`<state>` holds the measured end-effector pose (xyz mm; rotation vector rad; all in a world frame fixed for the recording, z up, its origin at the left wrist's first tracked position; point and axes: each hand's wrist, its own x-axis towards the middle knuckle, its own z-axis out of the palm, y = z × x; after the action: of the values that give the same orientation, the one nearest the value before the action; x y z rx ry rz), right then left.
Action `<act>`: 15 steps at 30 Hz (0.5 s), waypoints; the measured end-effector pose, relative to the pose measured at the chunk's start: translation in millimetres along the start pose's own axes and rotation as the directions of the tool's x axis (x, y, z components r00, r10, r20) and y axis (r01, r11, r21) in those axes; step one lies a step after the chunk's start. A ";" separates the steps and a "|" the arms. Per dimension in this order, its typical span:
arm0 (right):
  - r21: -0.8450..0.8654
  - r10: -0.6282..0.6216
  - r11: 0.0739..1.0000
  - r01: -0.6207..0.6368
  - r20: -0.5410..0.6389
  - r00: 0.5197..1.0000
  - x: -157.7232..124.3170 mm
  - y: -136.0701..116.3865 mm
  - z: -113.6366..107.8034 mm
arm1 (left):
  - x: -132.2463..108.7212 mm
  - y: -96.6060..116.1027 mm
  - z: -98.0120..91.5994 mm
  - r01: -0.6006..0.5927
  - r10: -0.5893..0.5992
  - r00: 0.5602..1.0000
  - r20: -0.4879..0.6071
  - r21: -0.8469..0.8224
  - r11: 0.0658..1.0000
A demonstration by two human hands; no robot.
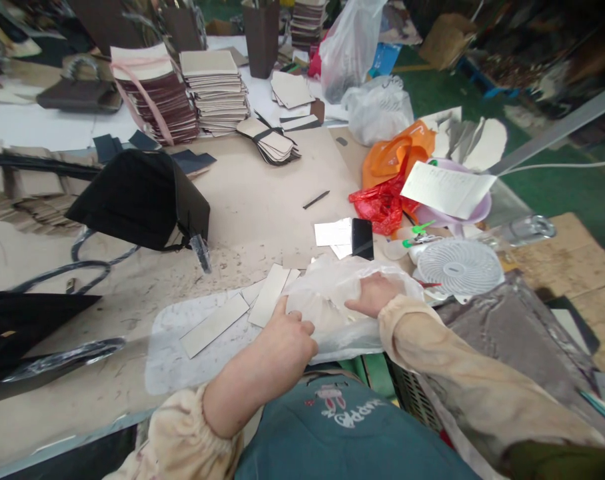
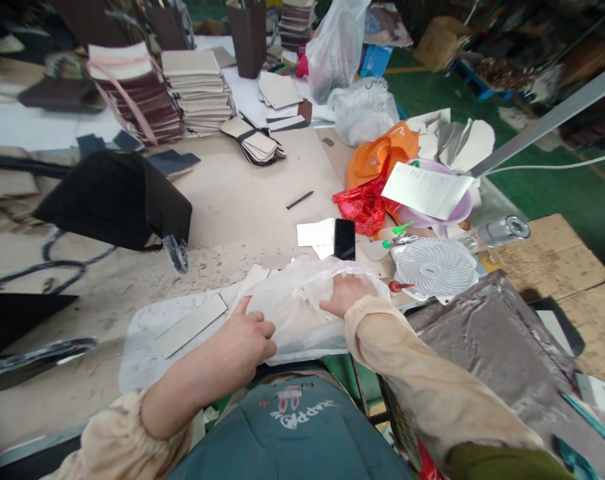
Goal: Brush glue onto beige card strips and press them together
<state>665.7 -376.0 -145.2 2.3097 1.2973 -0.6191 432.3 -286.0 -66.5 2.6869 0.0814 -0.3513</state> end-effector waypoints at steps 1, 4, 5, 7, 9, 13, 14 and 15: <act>0.002 0.016 1.000 -0.016 -0.001 1.000 0.8 2.5 1.5 | 1.6 -0.5 -0.8 -0.001 0.001 1.000 -0.014 0.006 1.000; 0.026 0.044 0.999 -0.043 -0.016 0.999 1.9 7.0 3.7 | 6.7 -3.5 -8.5 0.028 -0.024 0.996 -0.092 0.047 0.998; 0.039 0.062 0.997 -0.061 -0.023 0.998 2.3 7.8 2.8 | 8.4 -4.8 -13.0 0.051 -0.041 0.990 -0.132 0.070 0.996; 0.070 0.116 0.991 -0.114 -0.035 0.993 4.1 8.8 -1.0 | 12.2 -7.4 -23.7 0.096 -0.069 0.973 -0.218 0.117 0.988; 0.104 0.181 0.979 -0.174 -0.052 0.982 7.7 8.6 -5.4 | 17.8 -10.0 -33.7 0.129 -0.078 0.948 -0.307 0.147 0.981; 0.151 0.263 0.956 -0.252 -0.062 0.963 17.3 5.7 -8.5 | 36.1 -22.0 -38.3 0.192 -0.098 0.863 -0.495 0.142 0.971; 0.156 0.274 0.952 -0.262 -0.059 0.960 19.6 5.4 -7.7 | 41.6 -27.2 -35.6 0.223 -0.122 0.837 -0.533 0.129 0.966; 0.159 0.284 0.949 -0.272 -0.061 0.957 21.7 5.7 -6.7 | 46.8 -32.8 -31.7 0.259 -0.155 0.814 -0.561 0.112 0.959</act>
<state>681.9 -360.2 -151.3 2.6038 0.9592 -0.5447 481.3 -242.8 -64.1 2.8825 0.5430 0.3866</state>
